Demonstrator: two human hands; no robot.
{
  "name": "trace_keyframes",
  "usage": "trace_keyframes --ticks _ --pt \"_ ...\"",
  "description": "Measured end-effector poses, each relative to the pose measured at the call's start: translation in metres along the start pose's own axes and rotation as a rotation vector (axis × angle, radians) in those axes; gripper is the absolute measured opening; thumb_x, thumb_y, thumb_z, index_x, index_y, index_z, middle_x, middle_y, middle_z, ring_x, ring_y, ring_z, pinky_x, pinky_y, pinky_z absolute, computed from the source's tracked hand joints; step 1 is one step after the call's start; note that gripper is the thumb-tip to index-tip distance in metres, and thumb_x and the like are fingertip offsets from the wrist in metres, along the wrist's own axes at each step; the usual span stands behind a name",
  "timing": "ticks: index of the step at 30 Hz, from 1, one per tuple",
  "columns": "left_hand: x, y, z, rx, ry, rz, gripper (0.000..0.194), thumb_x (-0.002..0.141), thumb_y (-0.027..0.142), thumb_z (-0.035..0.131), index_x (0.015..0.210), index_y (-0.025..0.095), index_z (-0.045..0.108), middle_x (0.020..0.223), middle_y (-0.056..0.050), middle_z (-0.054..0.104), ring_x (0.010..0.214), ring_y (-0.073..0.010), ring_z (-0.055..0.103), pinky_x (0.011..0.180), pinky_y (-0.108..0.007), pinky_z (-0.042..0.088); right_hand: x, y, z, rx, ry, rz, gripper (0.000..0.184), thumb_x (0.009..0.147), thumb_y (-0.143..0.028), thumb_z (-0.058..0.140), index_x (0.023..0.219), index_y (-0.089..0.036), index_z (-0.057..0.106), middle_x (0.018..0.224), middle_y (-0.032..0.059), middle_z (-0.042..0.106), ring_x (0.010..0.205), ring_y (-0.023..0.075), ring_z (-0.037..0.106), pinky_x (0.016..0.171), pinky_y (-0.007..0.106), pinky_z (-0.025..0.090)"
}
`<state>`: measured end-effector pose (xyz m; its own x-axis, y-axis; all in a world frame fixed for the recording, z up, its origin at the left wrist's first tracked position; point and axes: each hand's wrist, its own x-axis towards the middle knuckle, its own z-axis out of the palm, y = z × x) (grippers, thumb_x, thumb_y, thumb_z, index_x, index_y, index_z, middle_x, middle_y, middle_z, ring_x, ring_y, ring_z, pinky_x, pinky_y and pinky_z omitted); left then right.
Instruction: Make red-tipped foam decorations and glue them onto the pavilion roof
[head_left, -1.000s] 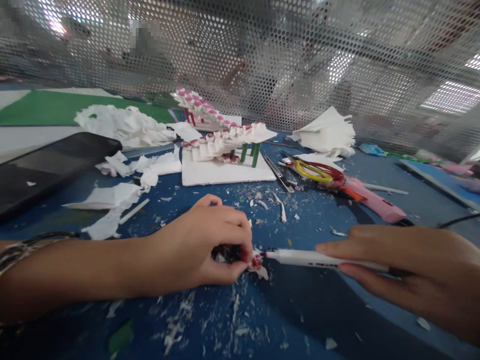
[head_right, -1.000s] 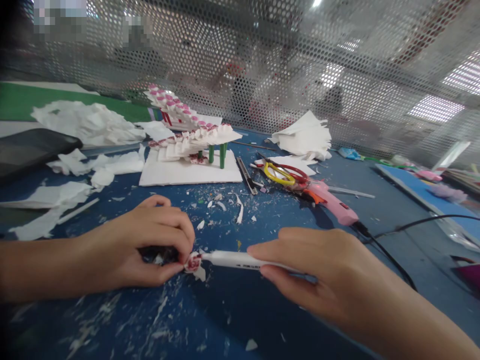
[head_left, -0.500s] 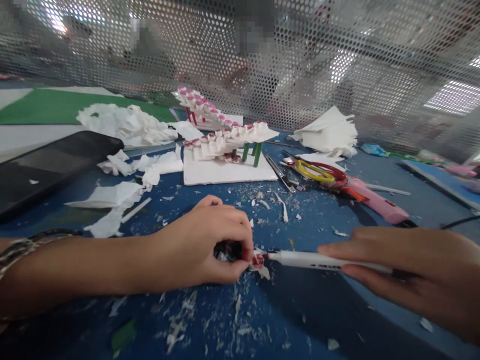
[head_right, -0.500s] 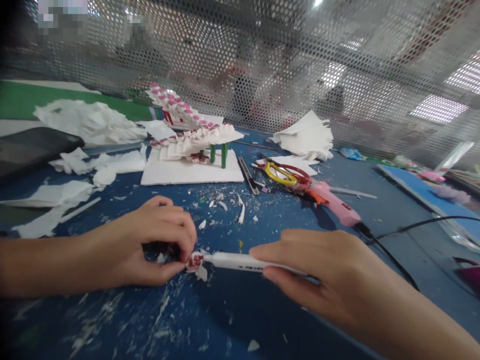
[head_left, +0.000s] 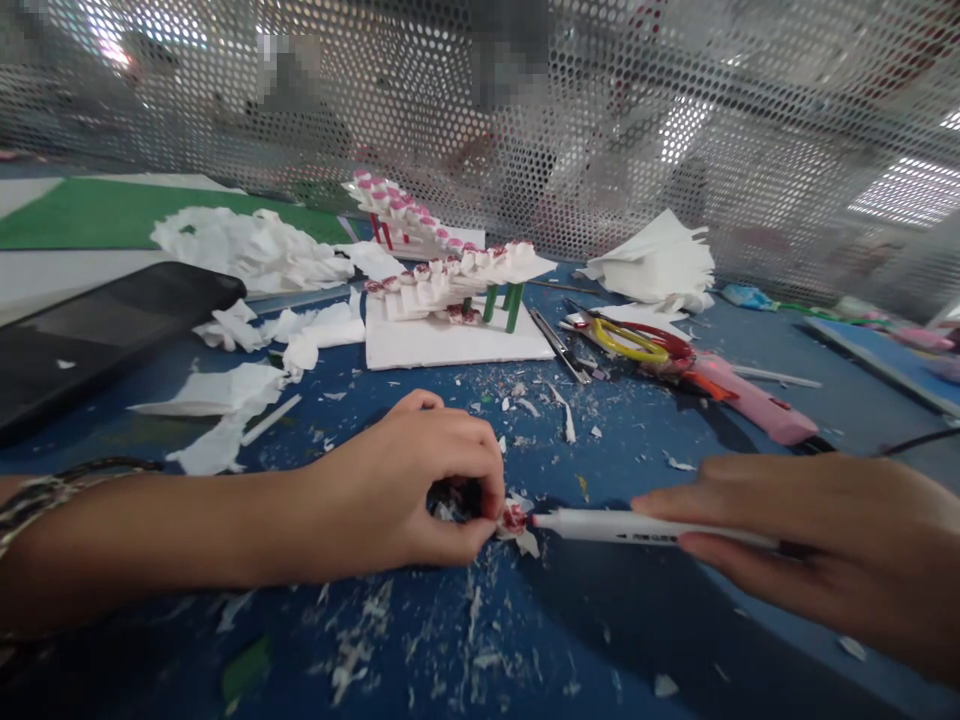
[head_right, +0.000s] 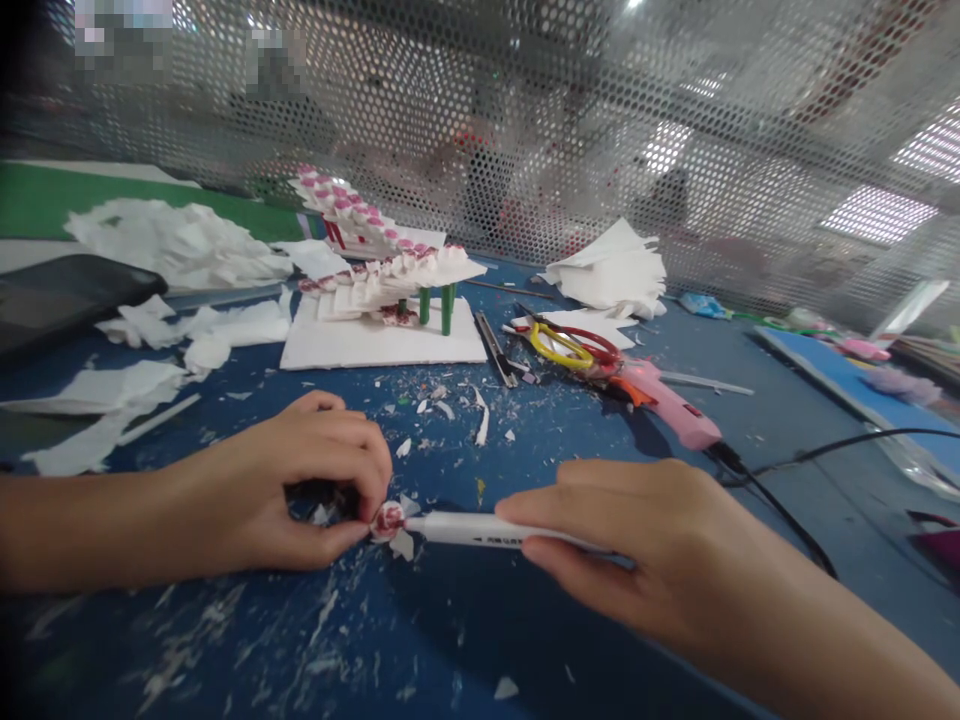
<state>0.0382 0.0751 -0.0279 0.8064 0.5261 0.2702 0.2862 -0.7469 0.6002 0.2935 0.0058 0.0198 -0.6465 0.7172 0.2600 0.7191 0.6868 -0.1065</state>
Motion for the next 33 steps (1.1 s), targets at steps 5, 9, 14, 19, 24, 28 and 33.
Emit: trace_keyframes --ticks 5,9,14,19,24,28,33 --pt "-0.0003 0.0004 0.0001 -0.004 -0.020 -0.011 0.008 0.069 0.013 0.058 0.066 0.021 0.059 0.074 0.010 0.061 0.070 -0.0067 0.057 0.075 -0.025 0.023 -0.0001 -0.0021 0.0002 0.026 0.000 0.007 0.023 0.093 -0.031 0.040 0.098 -0.029 0.063 0.063 -0.0051 0.061 0.050 0.0065 0.056 0.047 0.016 0.042" --pt "-0.0001 -0.0003 0.0005 -0.017 -0.009 -0.010 0.008 0.070 0.013 0.057 0.066 0.021 0.058 0.074 0.010 0.061 0.070 -0.0067 0.056 0.076 -0.025 0.023 -0.0005 -0.0006 0.0015 0.057 -0.013 -0.003 0.024 0.093 -0.030 0.040 0.100 -0.029 0.062 0.065 -0.0043 0.062 0.051 0.0068 0.058 0.048 0.017 0.042" --pt "-0.0011 -0.0005 0.0007 -0.041 -0.014 -0.023 0.008 0.070 0.012 0.058 0.067 0.020 0.058 0.074 0.010 0.061 0.070 -0.0059 0.056 0.076 -0.025 0.022 -0.0010 0.0001 0.0008 0.043 -0.013 -0.003 0.023 0.093 -0.030 0.040 0.099 -0.028 0.063 0.062 -0.0042 0.059 0.047 0.0069 0.054 0.045 0.017 0.041" --pt "0.0002 -0.0010 0.0006 -0.037 -0.013 -0.021 0.008 0.070 0.012 0.057 0.066 0.020 0.058 0.074 0.009 0.060 0.070 -0.0062 0.055 0.075 -0.026 0.022 -0.0006 -0.0009 -0.0010 0.005 -0.009 -0.003 0.024 0.094 -0.030 0.039 0.100 -0.029 0.061 0.065 -0.0042 0.060 0.051 0.0071 0.056 0.048 0.017 0.042" --pt "0.0003 -0.0034 0.0019 -0.041 -0.007 -0.015 0.009 0.069 0.011 0.057 0.067 0.020 0.058 0.074 0.009 0.060 0.069 -0.0062 0.055 0.074 -0.026 0.023 -0.0008 -0.0013 -0.0001 -0.003 -0.025 -0.025 0.023 0.094 -0.028 0.038 0.103 -0.029 0.059 0.064 -0.0047 0.060 0.051 0.0071 0.056 0.047 0.017 0.042" --pt "-0.0006 -0.0029 0.0026 -0.044 -0.016 -0.016 0.010 0.070 0.010 0.057 0.068 0.020 0.059 0.075 0.010 0.061 0.070 -0.0063 0.055 0.074 -0.025 0.023 -0.0001 -0.0023 0.0014 -0.029 0.008 -0.024 0.023 0.094 -0.028 0.037 0.102 -0.029 0.058 0.066 -0.0043 0.062 0.052 0.0074 0.057 0.047 0.017 0.042" --pt "0.0008 -0.0018 0.0010 -0.027 -0.029 -0.013 0.009 0.071 0.012 0.056 0.067 0.020 0.058 0.074 0.009 0.061 0.069 -0.0071 0.054 0.074 -0.026 0.024 -0.0002 -0.0024 0.0017 -0.022 0.006 -0.017 0.023 0.095 -0.030 0.036 0.103 -0.029 0.057 0.068 -0.0036 0.064 0.054 0.0082 0.059 0.047 0.017 0.044"
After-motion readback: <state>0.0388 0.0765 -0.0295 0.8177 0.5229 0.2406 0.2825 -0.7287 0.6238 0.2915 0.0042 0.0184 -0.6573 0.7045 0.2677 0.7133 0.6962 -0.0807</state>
